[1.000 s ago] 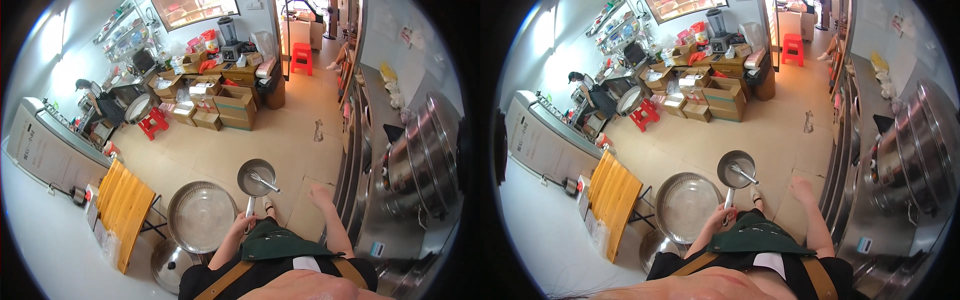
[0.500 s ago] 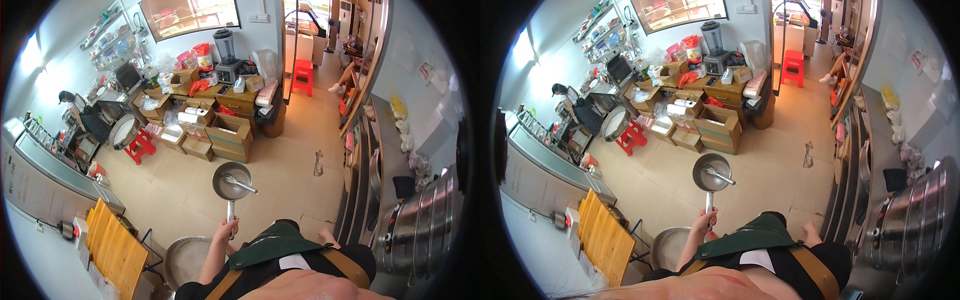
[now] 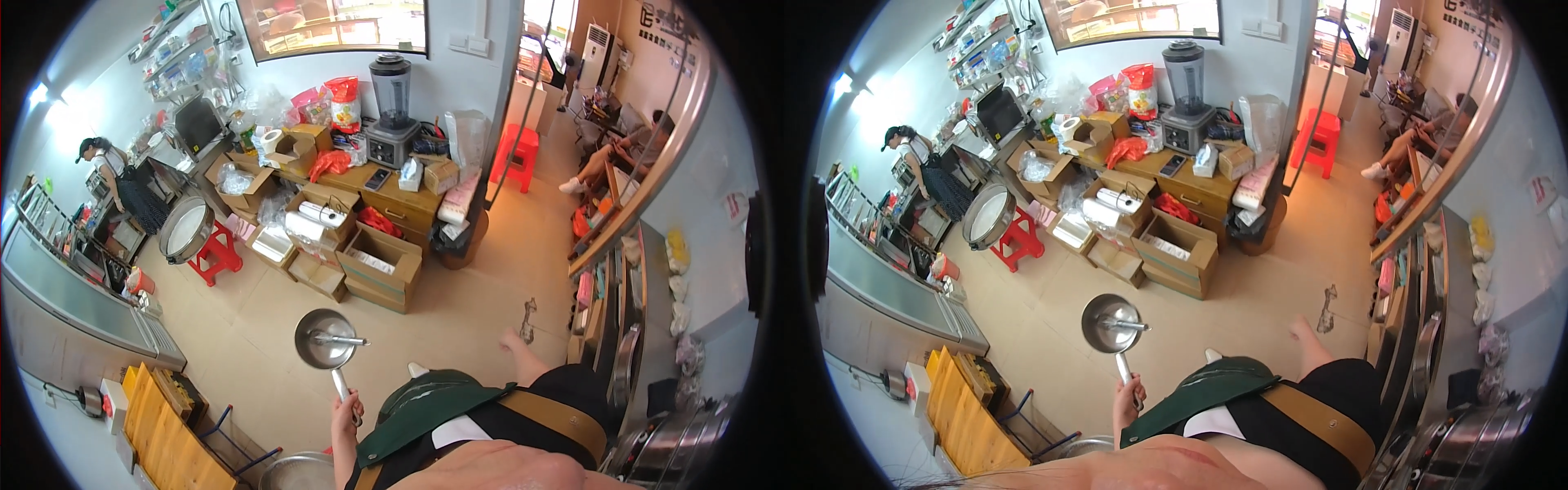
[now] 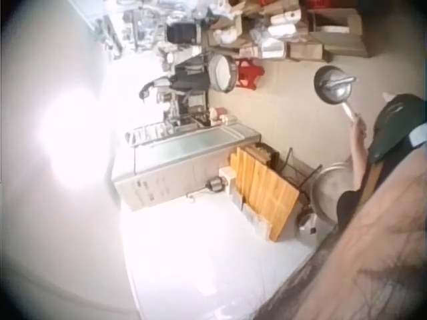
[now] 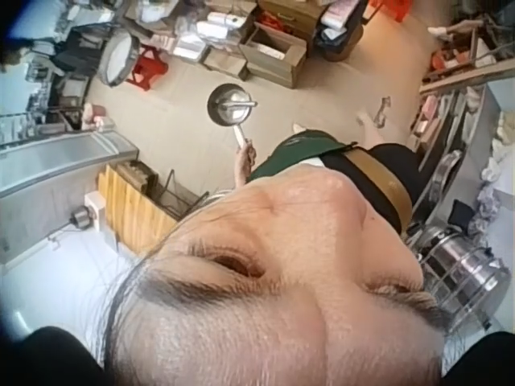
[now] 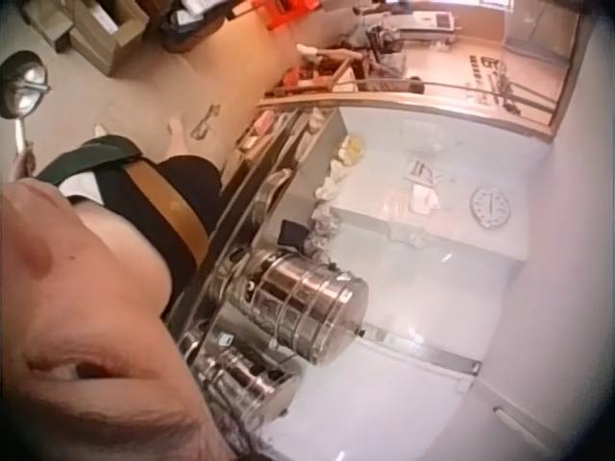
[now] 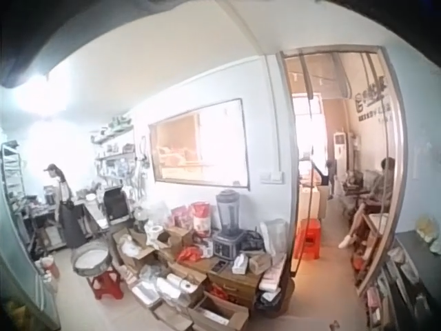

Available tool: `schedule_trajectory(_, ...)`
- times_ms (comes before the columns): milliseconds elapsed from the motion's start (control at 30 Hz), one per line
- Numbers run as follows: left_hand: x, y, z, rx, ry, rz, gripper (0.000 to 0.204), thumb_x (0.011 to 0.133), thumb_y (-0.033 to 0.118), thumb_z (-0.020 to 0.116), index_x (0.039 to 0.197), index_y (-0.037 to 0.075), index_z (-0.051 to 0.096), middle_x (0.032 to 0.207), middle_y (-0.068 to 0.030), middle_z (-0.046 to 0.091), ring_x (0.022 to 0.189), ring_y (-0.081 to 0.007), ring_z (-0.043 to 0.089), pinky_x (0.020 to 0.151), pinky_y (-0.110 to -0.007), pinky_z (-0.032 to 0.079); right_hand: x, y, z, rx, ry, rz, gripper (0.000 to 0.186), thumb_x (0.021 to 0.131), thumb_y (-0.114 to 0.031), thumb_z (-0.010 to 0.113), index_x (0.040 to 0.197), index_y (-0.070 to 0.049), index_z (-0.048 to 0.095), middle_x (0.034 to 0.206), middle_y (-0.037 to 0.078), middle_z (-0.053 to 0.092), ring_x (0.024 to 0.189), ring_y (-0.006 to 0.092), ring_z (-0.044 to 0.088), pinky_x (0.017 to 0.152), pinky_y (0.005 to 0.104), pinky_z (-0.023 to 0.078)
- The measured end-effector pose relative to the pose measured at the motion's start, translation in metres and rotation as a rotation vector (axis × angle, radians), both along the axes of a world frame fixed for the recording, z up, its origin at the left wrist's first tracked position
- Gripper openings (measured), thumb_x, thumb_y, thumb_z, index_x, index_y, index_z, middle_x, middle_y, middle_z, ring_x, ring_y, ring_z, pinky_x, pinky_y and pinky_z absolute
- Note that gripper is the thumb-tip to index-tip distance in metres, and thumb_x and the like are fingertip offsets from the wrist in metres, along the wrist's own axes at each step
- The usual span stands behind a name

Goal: Preparing dough by weighing and mixing ingredients in a commercial mixer and then washing the used pot.

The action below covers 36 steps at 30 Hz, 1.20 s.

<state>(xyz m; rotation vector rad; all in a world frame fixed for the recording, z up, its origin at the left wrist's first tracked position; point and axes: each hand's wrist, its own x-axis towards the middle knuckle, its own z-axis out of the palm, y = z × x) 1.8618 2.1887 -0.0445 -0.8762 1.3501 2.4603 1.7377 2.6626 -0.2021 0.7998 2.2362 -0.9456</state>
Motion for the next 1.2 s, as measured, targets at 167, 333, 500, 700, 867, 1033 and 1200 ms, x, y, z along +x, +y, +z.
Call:
schedule_trajectory(167,-0.044,-0.028,0.012,-0.056,-0.013,0.191,0.013,0.076,0.006,0.053,0.086,0.003,0.046,0.053,-0.0021,0.042,0.041,-0.0125,0.041,0.038,-0.024,0.034,-0.163,-0.087,0.017,0.264,0.221,0.401,0.036,0.074,-0.030,0.058,0.091,0.002,0.057,0.087,0.019,0.057,0.083,0.0311,0.056,0.072,0.0384,0.045)
schedule_trajectory(333,-0.075,-0.082,0.011,-0.067,-0.022,0.408,0.012,0.076,0.006,0.053,0.086,0.003,0.046,0.053,-0.0028,0.042,0.040,-0.0126,0.041,0.037,-0.024,0.035,-0.251,-0.245,0.033,0.176,0.292,0.566,0.030,0.072,-0.030,0.059,0.085,-0.003,0.062,0.086,0.019,0.060,0.082,0.0304,0.058,0.072,0.0369,0.046)
schedule_trajectory(500,-0.115,-0.162,0.000,-0.076,-0.042,0.442,0.012,0.076,0.005,0.054,0.085,0.002,0.047,0.052,-0.0028,0.042,0.040,-0.0127,0.042,0.037,-0.024,0.034,-0.281,-0.349,-0.010,0.072,0.222,0.712,0.027,0.074,-0.027,0.060,0.083,-0.002,0.061,0.075,0.014,0.061,0.069,0.0241,0.060,0.064,0.0344,0.047)
schedule_trajectory(700,-0.149,-0.273,0.015,-0.083,-0.042,0.459,0.012,0.076,0.004,0.054,0.086,0.001,0.048,0.053,-0.0029,0.044,0.040,-0.0126,0.042,0.038,-0.023,0.033,-0.296,-0.427,-0.011,0.040,-0.173,0.595,0.023,0.074,-0.019,0.061,0.079,0.003,0.058,0.062,0.011,0.057,0.049,0.0185,0.054,0.043,0.0329,0.044)
schedule_trajectory(867,-0.196,-0.364,0.025,-0.117,-0.037,0.488,0.010,0.076,0.004,0.054,0.085,0.002,0.048,0.053,-0.0016,0.044,0.040,-0.0113,0.042,0.038,-0.023,0.033,-0.342,-0.495,0.007,-0.003,-0.156,0.481,0.021,0.079,-0.017,0.057,0.078,0.004,0.056,0.060,0.011,0.056,0.047,0.0184,0.056,0.038,0.0307,0.046)
schedule_trajectory(1033,-0.240,-0.450,0.025,-0.141,-0.035,0.544,0.008,0.077,0.005,0.053,0.083,0.003,0.047,0.053,-0.0002,0.042,0.040,-0.0100,0.041,0.037,-0.021,0.032,-0.402,-0.589,-0.007,-0.027,-0.222,0.489,0.020,0.078,-0.013,0.057,0.073,0.005,0.054,0.059,0.011,0.055,0.042,0.0176,0.053,0.034,0.0307,0.041)
schedule_trajectory(1200,-0.296,-0.540,0.017,-0.105,-0.064,0.620,0.009,0.077,0.005,0.053,0.084,0.003,0.047,0.053,-0.0007,0.043,0.040,-0.0096,0.041,0.038,-0.021,0.033,-0.480,-0.687,-0.057,-0.057,-0.210,0.462,0.029,0.078,-0.021,0.057,0.067,0.005,0.054,0.052,0.013,0.054,0.043,0.0231,0.054,0.036,0.0364,0.042)
